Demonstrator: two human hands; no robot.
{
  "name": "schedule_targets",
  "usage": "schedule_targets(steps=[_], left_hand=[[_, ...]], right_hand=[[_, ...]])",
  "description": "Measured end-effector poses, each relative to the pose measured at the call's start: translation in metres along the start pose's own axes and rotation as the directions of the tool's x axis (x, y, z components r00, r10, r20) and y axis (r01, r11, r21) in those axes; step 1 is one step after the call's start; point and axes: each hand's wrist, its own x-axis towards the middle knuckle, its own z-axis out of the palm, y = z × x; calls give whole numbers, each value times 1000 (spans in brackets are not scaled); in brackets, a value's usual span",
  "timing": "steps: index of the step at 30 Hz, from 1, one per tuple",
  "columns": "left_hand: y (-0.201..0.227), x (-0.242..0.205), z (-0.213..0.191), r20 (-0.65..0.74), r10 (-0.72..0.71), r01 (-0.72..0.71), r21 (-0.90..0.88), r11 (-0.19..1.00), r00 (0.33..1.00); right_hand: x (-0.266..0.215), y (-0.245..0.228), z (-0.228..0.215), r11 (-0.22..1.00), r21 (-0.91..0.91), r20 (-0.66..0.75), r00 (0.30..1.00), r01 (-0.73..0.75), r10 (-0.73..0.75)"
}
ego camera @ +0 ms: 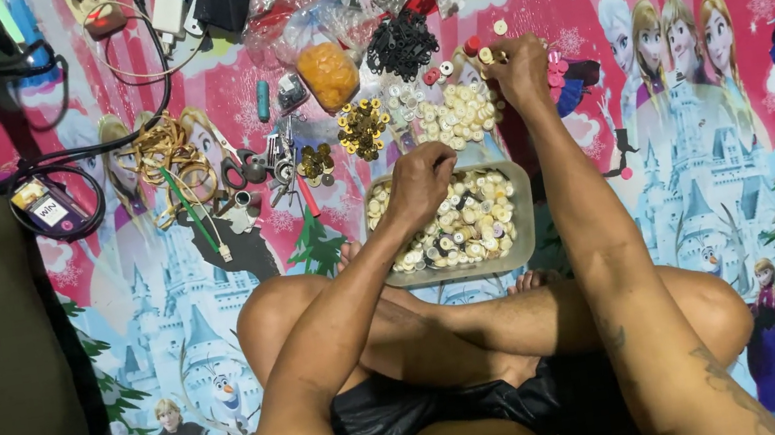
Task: Sort small decorative buttons and beads from a plastic container onto a mat
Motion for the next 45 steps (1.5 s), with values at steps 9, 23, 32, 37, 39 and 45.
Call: schedule_targets(steps=[9,23,32,37,39,45], left_hand=[[5,0,-2,15,6,-7,27,1000,1000],[30,1,-17,27,-77,78,-5,997,997],[16,-6,-19,122,-155,142,109,984,980],[63,-28,-42,349,-258,164,277,947,901],[30,-29,-32,431,-353,144,446,883,830],[30,-25,-25,424,-421,180,500,847,802]], right_hand=[[-2,-31,-22,971,208,-163,974,-121,157],[3,-10,-26,993,119,-22,1000,-17,20],[-105,-125,-140,900,427,98,994,-83,45],[-182,-168,-161,953,284,301,954,-105,15],[-205,-166,-155,952,285,378,926,-112,-5],[-219,-100,-63,989,149,382,923,-13,-45]])
